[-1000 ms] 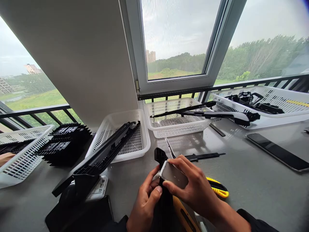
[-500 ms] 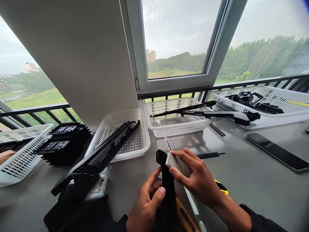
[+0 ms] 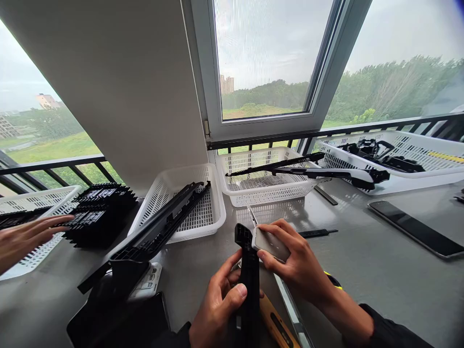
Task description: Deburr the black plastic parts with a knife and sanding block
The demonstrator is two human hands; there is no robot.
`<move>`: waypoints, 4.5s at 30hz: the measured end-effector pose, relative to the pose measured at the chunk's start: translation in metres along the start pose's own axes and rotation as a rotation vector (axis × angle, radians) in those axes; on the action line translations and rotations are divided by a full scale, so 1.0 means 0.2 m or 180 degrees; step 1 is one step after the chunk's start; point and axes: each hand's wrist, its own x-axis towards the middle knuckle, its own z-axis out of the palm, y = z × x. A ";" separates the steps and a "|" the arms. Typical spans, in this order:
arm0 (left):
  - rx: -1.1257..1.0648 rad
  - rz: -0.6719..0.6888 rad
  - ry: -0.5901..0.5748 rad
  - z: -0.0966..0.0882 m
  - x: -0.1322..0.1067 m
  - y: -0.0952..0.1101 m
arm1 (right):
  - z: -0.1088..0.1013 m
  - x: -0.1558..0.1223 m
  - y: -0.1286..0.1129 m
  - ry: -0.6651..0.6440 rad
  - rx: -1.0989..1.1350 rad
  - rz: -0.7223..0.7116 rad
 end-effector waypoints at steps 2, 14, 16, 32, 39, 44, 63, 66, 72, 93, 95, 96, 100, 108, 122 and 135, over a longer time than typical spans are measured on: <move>0.0003 0.0011 0.0104 0.00 0.00 0.00 | 0.01 -0.01 -0.01 -0.0145 0.0064 -0.0022; 0.0053 -0.0062 0.0014 -0.02 0.00 -0.03 | -0.01 -0.01 0.02 -0.0031 -0.0146 -0.0131; 0.0042 -0.0049 0.0155 -0.02 0.00 -0.04 | 0.00 -0.01 0.01 -0.0067 -0.0153 -0.0219; 0.0049 -0.0169 -0.0036 0.01 -0.02 0.02 | 0.02 -0.02 0.01 -0.0066 -0.0158 -0.0243; -0.0174 -0.0134 -0.0452 -0.01 0.01 -0.03 | 0.01 -0.01 0.06 0.0008 -0.0186 -0.0147; -0.0222 -0.0052 -0.0283 -0.03 0.03 -0.11 | 0.03 -0.02 0.05 -0.0172 -0.0017 -0.0169; -0.0356 -0.0171 -0.0517 -0.03 0.04 -0.08 | 0.03 -0.05 -0.04 -0.0507 -0.0054 -0.0825; -0.0510 -0.0150 -0.0548 -0.04 0.05 -0.07 | 0.02 -0.04 -0.03 -0.0453 -0.0035 -0.0760; -0.0346 -0.0126 -0.0529 -0.03 0.05 -0.04 | 0.03 -0.05 -0.07 -0.0707 0.0122 -0.0953; -0.0755 -0.0357 -0.0369 -0.01 0.05 -0.02 | 0.03 -0.07 -0.11 -0.0458 0.0099 -0.1108; -0.0803 -0.0387 -0.0419 -0.01 0.05 -0.03 | 0.03 -0.07 -0.10 -0.0463 0.0081 -0.1095; -0.0810 -0.0392 -0.0431 -0.02 0.05 -0.03 | 0.03 -0.07 -0.10 -0.0465 0.0069 -0.1076; -0.0826 -0.0435 -0.0445 -0.03 0.06 -0.06 | 0.04 -0.06 -0.10 -0.0388 0.0050 -0.0991; -0.0883 -0.0408 -0.0127 -0.03 0.06 -0.03 | 0.03 -0.07 -0.12 -0.0594 0.0033 -0.1029; -0.0569 -0.0399 -0.0306 -0.02 0.06 -0.06 | 0.00 -0.04 -0.08 -0.0706 -0.0023 -0.0848; -0.0492 -0.0287 -0.0063 -0.01 0.06 -0.03 | -0.07 -0.02 -0.16 -0.1633 0.0319 -0.0435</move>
